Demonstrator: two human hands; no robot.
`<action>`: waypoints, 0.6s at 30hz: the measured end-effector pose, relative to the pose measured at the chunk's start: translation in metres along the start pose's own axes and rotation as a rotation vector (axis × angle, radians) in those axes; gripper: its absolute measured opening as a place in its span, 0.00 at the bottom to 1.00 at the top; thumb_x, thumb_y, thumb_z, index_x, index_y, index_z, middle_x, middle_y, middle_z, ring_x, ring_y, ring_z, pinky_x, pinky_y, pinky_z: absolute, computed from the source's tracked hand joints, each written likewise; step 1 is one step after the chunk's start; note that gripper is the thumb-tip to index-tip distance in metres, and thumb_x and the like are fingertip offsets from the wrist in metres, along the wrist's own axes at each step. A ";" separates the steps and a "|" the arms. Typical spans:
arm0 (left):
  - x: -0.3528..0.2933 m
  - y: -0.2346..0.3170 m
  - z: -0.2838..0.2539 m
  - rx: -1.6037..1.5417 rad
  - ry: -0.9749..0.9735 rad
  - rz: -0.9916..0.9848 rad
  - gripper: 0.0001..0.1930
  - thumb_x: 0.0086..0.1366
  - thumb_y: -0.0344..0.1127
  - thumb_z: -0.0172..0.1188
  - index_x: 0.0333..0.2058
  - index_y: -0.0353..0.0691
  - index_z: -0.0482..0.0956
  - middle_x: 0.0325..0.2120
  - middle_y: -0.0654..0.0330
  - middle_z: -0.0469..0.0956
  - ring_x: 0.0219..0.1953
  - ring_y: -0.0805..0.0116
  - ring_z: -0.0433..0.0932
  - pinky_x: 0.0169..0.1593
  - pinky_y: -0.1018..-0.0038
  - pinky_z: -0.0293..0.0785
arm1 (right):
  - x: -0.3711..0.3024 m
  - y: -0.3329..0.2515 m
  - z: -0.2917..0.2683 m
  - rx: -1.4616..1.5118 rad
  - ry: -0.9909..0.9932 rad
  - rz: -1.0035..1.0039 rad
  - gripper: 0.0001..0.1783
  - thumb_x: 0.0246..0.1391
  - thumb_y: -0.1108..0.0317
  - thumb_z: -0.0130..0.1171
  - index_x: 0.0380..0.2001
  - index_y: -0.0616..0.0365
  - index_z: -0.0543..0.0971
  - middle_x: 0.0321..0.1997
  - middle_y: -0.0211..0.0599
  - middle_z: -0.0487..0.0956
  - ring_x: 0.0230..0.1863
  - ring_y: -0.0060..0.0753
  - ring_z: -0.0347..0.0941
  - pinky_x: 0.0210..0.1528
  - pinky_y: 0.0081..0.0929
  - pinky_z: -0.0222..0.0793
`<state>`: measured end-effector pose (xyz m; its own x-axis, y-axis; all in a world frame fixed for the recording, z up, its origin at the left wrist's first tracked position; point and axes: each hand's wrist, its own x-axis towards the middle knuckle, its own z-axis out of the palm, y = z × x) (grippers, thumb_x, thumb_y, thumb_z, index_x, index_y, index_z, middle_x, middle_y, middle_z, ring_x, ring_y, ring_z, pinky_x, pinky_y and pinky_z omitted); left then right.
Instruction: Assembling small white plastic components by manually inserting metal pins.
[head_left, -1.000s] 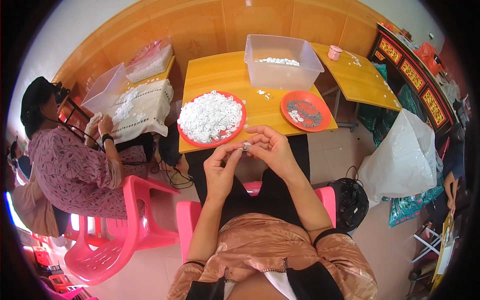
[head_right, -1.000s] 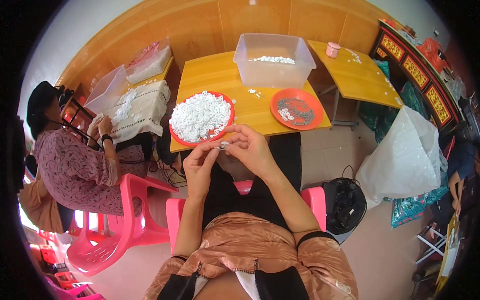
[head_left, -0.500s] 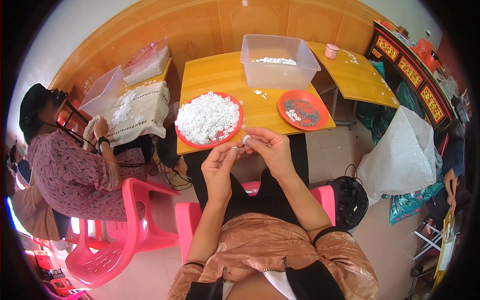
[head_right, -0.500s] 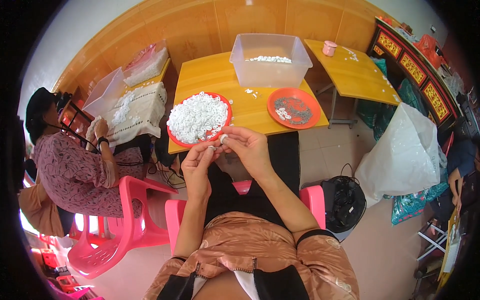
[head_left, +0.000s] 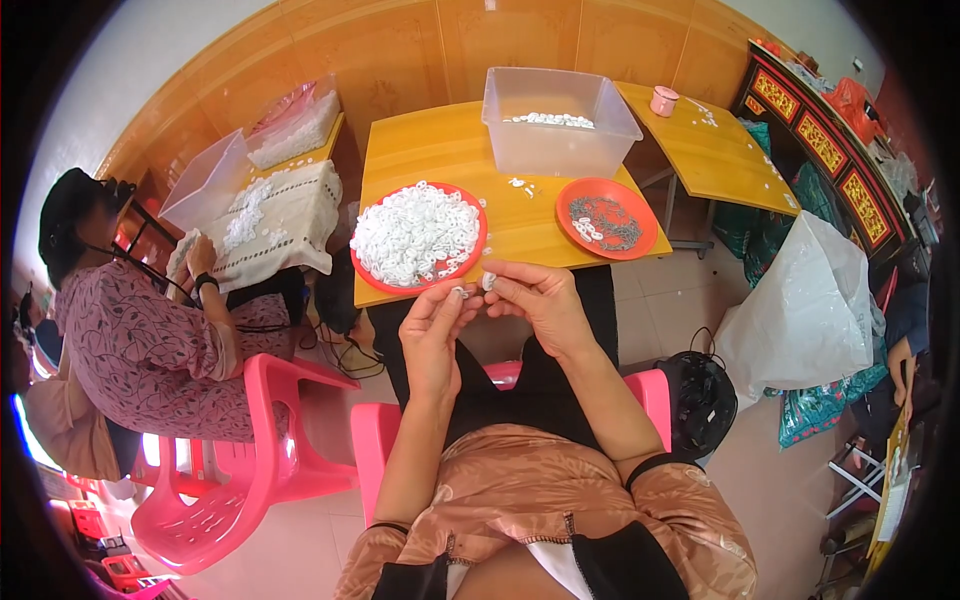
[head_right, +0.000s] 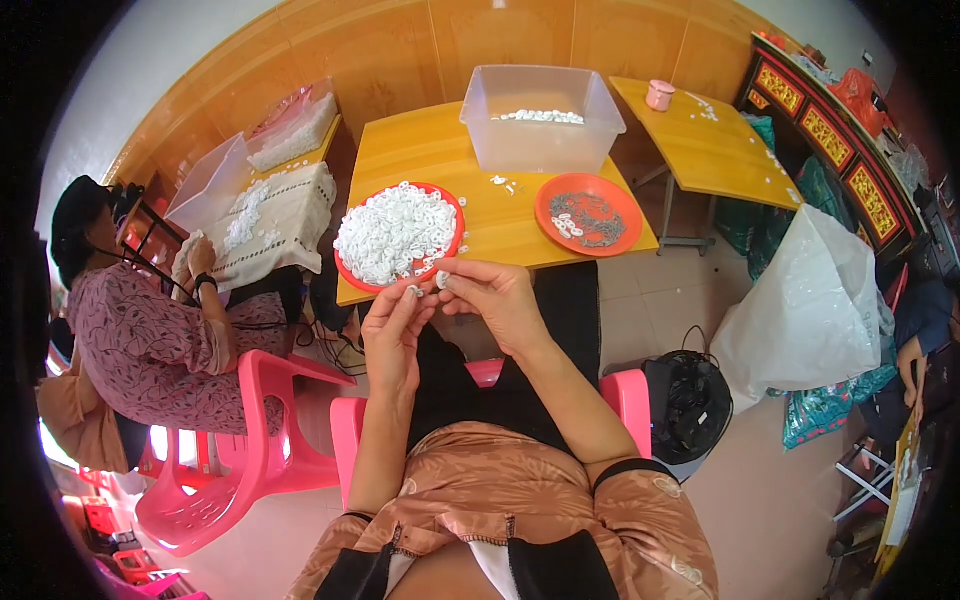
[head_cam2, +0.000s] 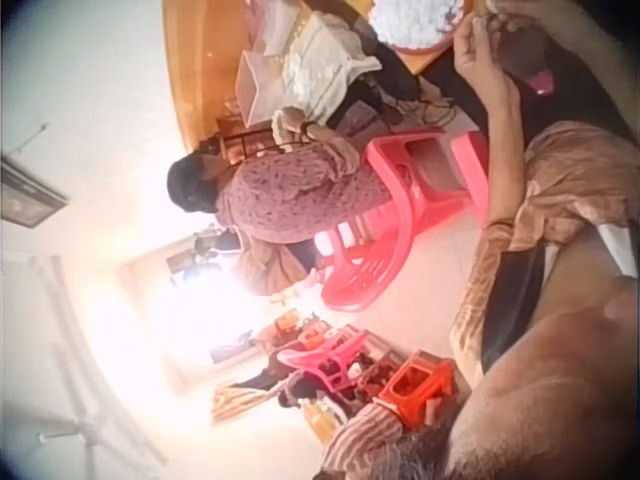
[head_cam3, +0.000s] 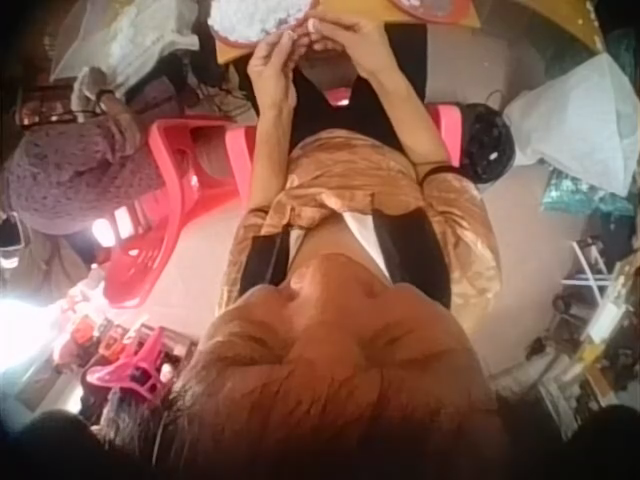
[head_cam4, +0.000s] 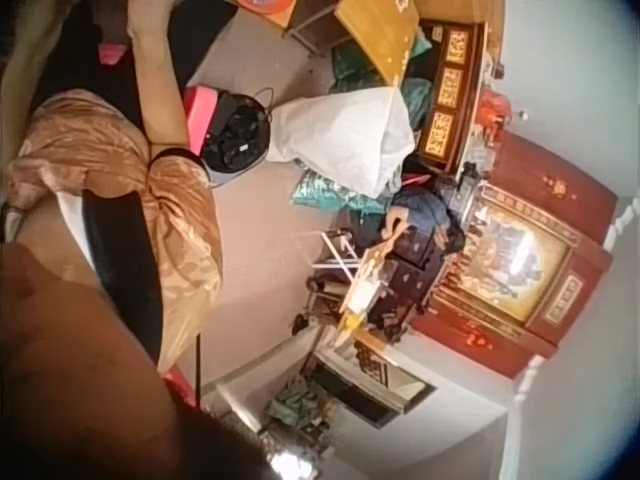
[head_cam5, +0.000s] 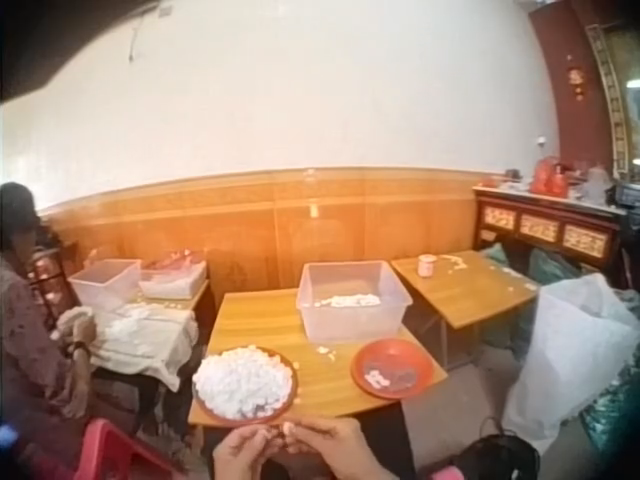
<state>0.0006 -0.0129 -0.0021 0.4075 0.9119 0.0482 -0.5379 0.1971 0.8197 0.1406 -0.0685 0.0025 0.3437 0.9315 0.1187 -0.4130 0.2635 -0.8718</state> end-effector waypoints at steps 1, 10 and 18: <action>0.001 0.000 -0.001 0.020 0.004 0.010 0.09 0.64 0.28 0.57 0.43 0.33 0.77 0.34 0.57 0.81 0.35 0.72 0.81 0.42 0.79 0.75 | 0.000 0.000 0.001 -0.010 -0.007 -0.005 0.15 0.56 0.75 0.58 0.47 0.67 0.78 0.38 0.38 0.81 0.33 0.21 0.78 0.34 0.15 0.77; 0.001 -0.002 -0.002 0.178 0.007 0.123 0.08 0.64 0.26 0.58 0.41 0.31 0.78 0.32 0.59 0.80 0.32 0.75 0.79 0.40 0.80 0.73 | -0.001 0.001 0.004 -0.062 0.009 -0.013 0.13 0.55 0.76 0.59 0.43 0.68 0.79 0.34 0.37 0.81 0.32 0.20 0.77 0.35 0.17 0.76; 0.000 -0.005 -0.001 0.223 -0.033 0.188 0.09 0.64 0.26 0.57 0.43 0.31 0.78 0.35 0.59 0.81 0.32 0.76 0.79 0.40 0.81 0.74 | -0.001 0.001 0.003 -0.159 -0.018 -0.064 0.13 0.56 0.74 0.59 0.44 0.67 0.79 0.38 0.36 0.82 0.35 0.19 0.77 0.38 0.16 0.74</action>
<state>0.0022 -0.0135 -0.0064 0.3418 0.9121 0.2263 -0.4322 -0.0613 0.8997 0.1372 -0.0687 0.0033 0.3492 0.9188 0.1841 -0.2519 0.2812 -0.9260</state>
